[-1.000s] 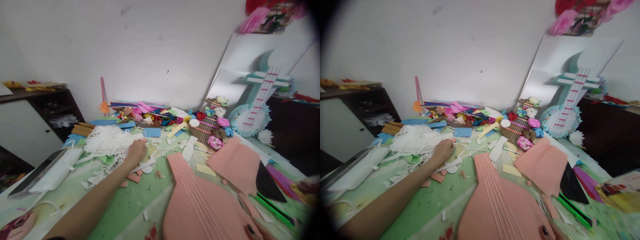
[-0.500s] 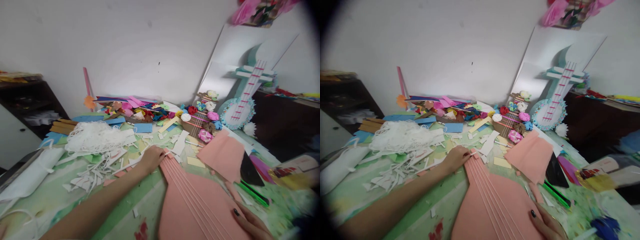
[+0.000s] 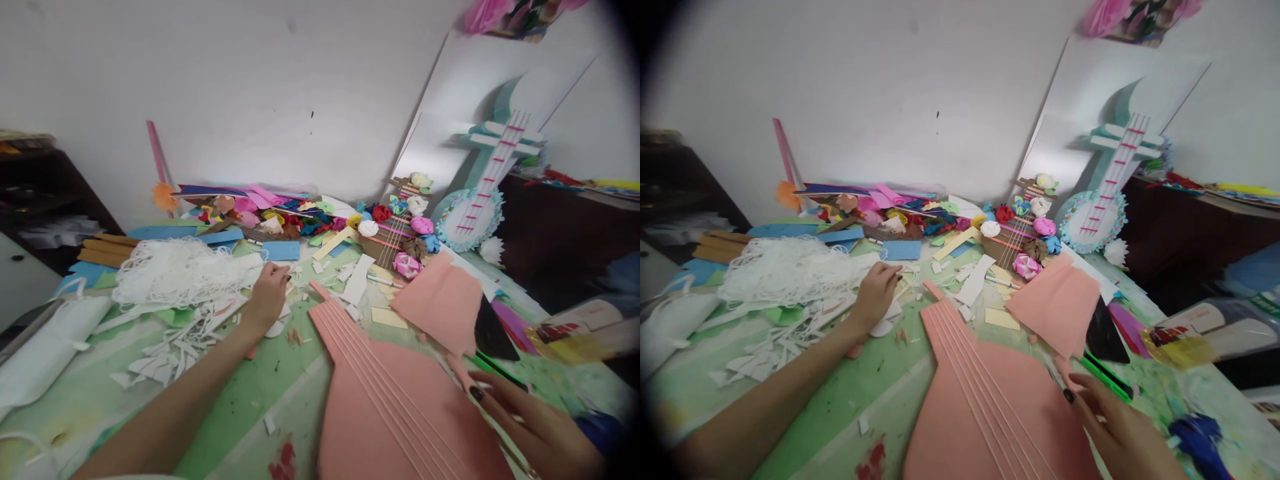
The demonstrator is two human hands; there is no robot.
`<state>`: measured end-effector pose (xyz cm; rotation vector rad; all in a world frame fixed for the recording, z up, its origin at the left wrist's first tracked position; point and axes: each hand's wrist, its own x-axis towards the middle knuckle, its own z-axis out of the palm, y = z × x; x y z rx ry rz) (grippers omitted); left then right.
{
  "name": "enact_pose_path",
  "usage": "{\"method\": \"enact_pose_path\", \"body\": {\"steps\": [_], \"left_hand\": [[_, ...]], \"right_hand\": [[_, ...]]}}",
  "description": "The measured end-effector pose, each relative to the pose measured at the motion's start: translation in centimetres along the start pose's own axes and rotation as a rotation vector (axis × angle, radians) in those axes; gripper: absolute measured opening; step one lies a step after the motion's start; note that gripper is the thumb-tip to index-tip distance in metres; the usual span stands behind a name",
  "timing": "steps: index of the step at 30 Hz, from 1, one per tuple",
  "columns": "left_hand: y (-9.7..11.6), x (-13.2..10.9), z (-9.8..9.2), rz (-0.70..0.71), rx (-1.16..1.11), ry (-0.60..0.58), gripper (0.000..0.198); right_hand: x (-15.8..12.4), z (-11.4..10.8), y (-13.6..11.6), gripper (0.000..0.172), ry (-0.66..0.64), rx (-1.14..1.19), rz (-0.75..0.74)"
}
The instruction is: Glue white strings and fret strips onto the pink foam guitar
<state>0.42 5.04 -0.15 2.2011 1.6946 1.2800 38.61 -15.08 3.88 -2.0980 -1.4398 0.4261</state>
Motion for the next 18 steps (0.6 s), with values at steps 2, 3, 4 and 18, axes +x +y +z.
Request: {"method": "enact_pose_path", "body": {"steps": [2,3,4,18], "left_hand": [[-0.5,0.1,-0.3,-0.057,-0.086,0.016,0.023],[-0.6,0.1,-0.4,-0.098,-0.143,0.004,0.021],[-0.6,0.0,-0.5,-0.150,-0.211,-0.022,0.020],[0.6,-0.5,-1.1,-0.592,-1.208,-0.162,0.040]], "right_hand": [[0.8,-0.2,-3.6,0.047,-0.093,-0.104,-0.117],[1.4,0.1,-5.8,0.049,-0.139,-0.146,-0.186],[2.1,0.6,-8.2,0.048,-0.177,-0.166,-0.271],[11.9,18.1,-22.5,0.028,-0.442,-0.468,-0.622]]}}
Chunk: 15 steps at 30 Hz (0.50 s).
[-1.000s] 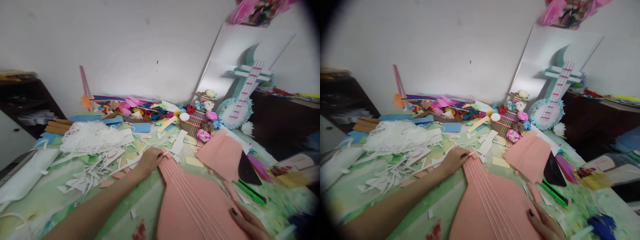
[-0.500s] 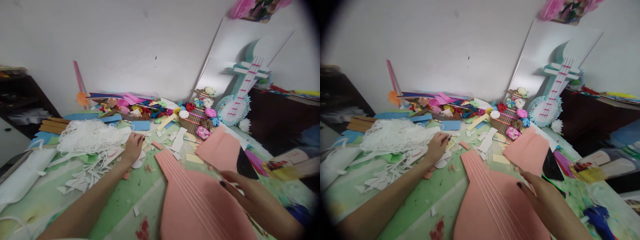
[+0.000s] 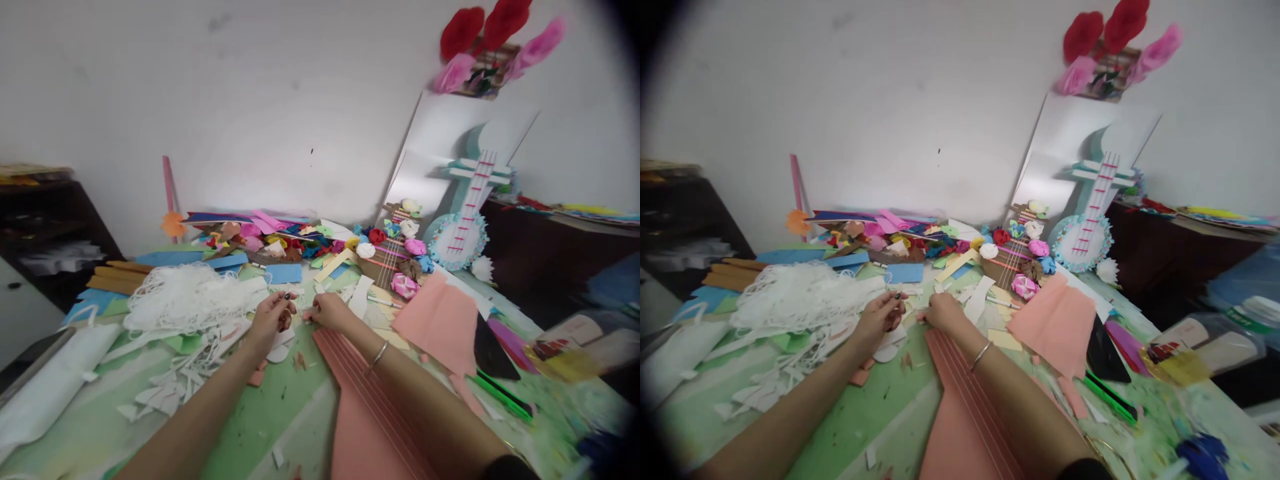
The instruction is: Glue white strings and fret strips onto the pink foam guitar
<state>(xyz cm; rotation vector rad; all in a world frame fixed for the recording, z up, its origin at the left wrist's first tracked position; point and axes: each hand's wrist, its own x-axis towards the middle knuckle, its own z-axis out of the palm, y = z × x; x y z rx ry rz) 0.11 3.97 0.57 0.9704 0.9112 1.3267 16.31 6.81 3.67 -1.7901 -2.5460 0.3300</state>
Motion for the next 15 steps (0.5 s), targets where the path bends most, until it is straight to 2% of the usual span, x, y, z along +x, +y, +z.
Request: {"method": "enact_pose_path", "body": {"steps": [5,12,15], "left_hand": [[0.3,0.2,-0.4,0.041,-0.029,0.043,0.037],[2.1,0.3,-0.9,0.185,-0.111,0.326,0.037],[2.5,0.1,-1.0,0.141,-0.178,0.275,0.035]], "right_hand": [[-0.5,1.0,0.2,0.025,-0.007,0.023,-0.058],[-0.5,1.4,0.8,0.025,0.125,0.066,0.001],[-0.2,1.2,0.9,0.025,0.211,0.092,0.052]]}}
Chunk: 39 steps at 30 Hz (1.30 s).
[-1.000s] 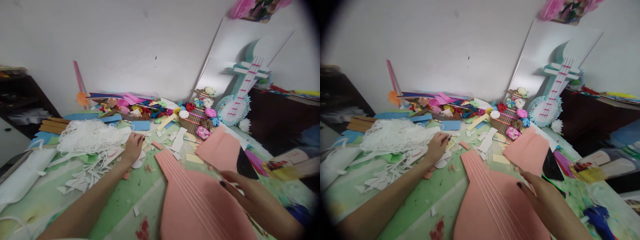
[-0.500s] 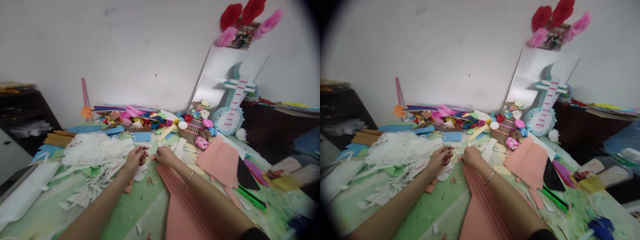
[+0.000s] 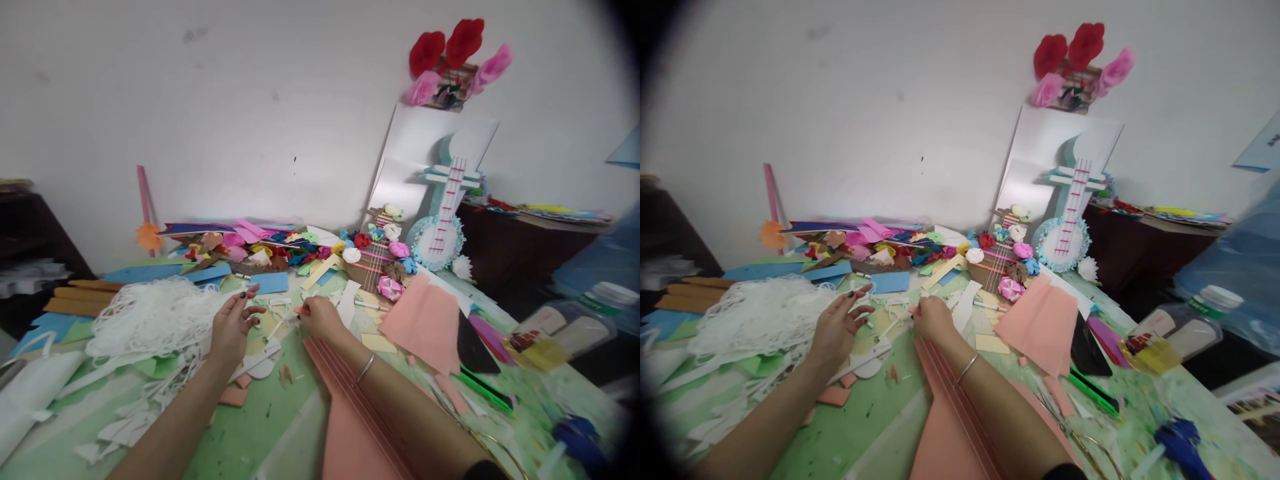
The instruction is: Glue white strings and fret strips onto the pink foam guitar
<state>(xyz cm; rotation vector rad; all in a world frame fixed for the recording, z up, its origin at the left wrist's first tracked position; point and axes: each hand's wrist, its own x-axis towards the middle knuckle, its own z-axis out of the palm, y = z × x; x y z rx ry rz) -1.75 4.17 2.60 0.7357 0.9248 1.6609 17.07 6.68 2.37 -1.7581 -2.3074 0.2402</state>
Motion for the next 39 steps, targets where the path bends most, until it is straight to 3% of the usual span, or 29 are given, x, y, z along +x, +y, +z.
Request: {"method": "enact_pose_path", "body": {"steps": [6,13,19,24,30,35,39], "left_hand": [[-0.2,-0.1,0.0,-0.038,-0.029,-0.115,0.030],[-1.6,-0.9,0.4,0.068,0.678,-0.373,0.035],[-2.6,-2.1,1.2,0.237,0.861,-0.588,0.030],[-2.7,-2.7,1.4,0.272,0.942,-0.621,0.035],[-2.3,-3.3,1.5,0.211,0.965,-0.666,0.027],[-2.5,-2.6,0.9,0.106,0.943,-0.537,0.026],[-2.7,-1.9,0.4,0.100,0.913,-0.432,0.029]], "right_hand": [[0.7,-1.0,-0.1,0.024,0.142,0.119,0.012],[-0.8,-3.5,-1.8,0.036,0.182,0.372,-0.243],[-2.6,-4.2,-1.3,0.026,0.062,0.478,-0.376],[-3.3,-3.8,0.4,0.022,0.073,0.560,-0.327],[-3.9,-3.7,2.0,0.023,0.089,0.602,-0.255],[-4.2,-4.1,3.5,0.025,0.136,0.574,-0.166],[-4.4,-4.1,4.5,0.029,0.163,0.557,-0.131]]}}
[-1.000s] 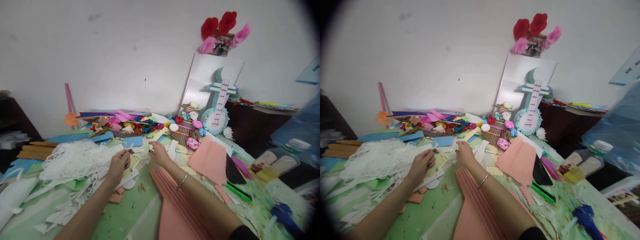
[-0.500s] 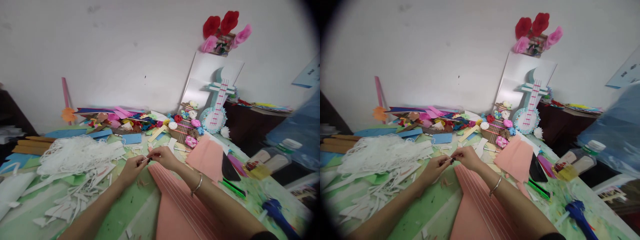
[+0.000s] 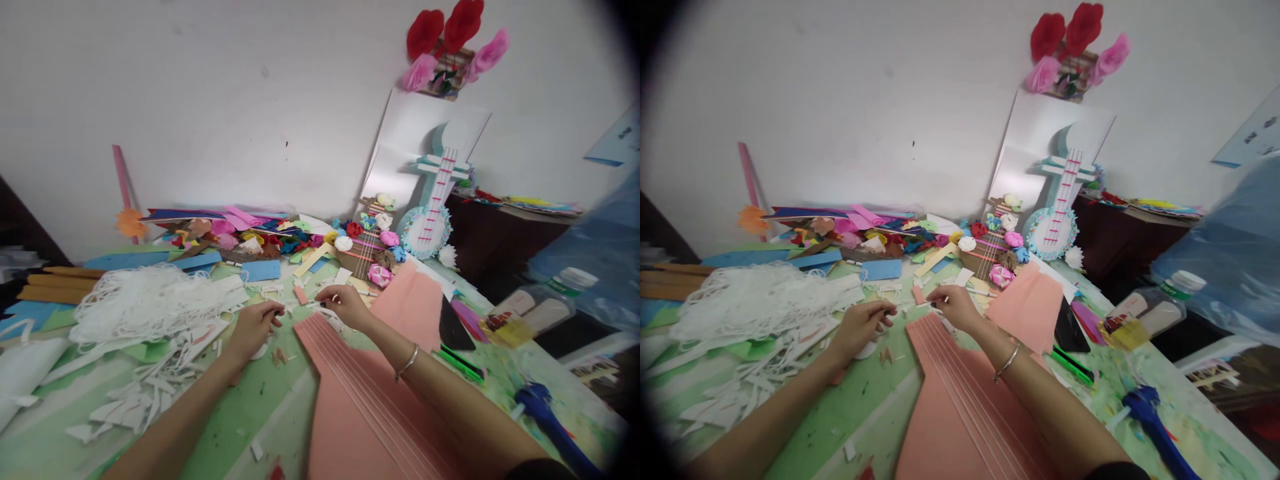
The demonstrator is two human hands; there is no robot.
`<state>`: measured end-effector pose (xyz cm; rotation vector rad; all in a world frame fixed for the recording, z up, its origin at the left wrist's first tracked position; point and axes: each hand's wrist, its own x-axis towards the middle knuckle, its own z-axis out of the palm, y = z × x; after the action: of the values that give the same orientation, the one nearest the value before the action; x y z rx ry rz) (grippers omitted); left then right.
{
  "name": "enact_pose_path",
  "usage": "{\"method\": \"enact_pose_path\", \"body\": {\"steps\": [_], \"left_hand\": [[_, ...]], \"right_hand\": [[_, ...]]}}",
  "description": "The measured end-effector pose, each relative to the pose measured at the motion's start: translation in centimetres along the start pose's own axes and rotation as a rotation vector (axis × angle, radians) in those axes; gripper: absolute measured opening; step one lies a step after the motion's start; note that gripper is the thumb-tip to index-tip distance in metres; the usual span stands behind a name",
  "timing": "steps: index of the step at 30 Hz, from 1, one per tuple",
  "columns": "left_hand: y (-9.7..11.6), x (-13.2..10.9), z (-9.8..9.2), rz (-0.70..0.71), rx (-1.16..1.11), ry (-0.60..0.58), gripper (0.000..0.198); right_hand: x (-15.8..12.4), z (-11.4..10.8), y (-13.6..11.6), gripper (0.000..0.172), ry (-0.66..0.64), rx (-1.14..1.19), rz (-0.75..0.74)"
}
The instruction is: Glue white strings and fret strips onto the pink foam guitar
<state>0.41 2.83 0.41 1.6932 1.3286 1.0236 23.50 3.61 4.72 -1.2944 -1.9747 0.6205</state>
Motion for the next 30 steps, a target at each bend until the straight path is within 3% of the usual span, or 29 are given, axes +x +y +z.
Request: {"method": "enact_pose_path", "body": {"steps": [5,15,21,26,30], "left_hand": [[-0.3,0.2,-0.1,-0.002,-0.048,0.130,0.035],[0.5,-0.2,0.4,-0.077,-0.109,0.061,0.033],[0.9,-0.6,1.0,-0.073,-0.036,0.046,0.019],[1.7,-1.3,1.6,-0.211,0.004,-0.137,0.020],[2.2,-1.9,2.3,-0.257,0.043,-0.262,0.025]], "right_hand": [[-0.3,-0.2,0.7,0.026,0.024,-0.001,0.014],[-0.1,0.5,1.5,0.027,0.075,0.025,0.064],[-0.1,0.1,2.0,0.023,0.061,0.000,0.083],[-0.3,-0.4,2.0,0.004,0.020,-0.038,0.087],[-0.7,-0.6,2.2,0.013,-0.011,-0.061,0.088]]}}
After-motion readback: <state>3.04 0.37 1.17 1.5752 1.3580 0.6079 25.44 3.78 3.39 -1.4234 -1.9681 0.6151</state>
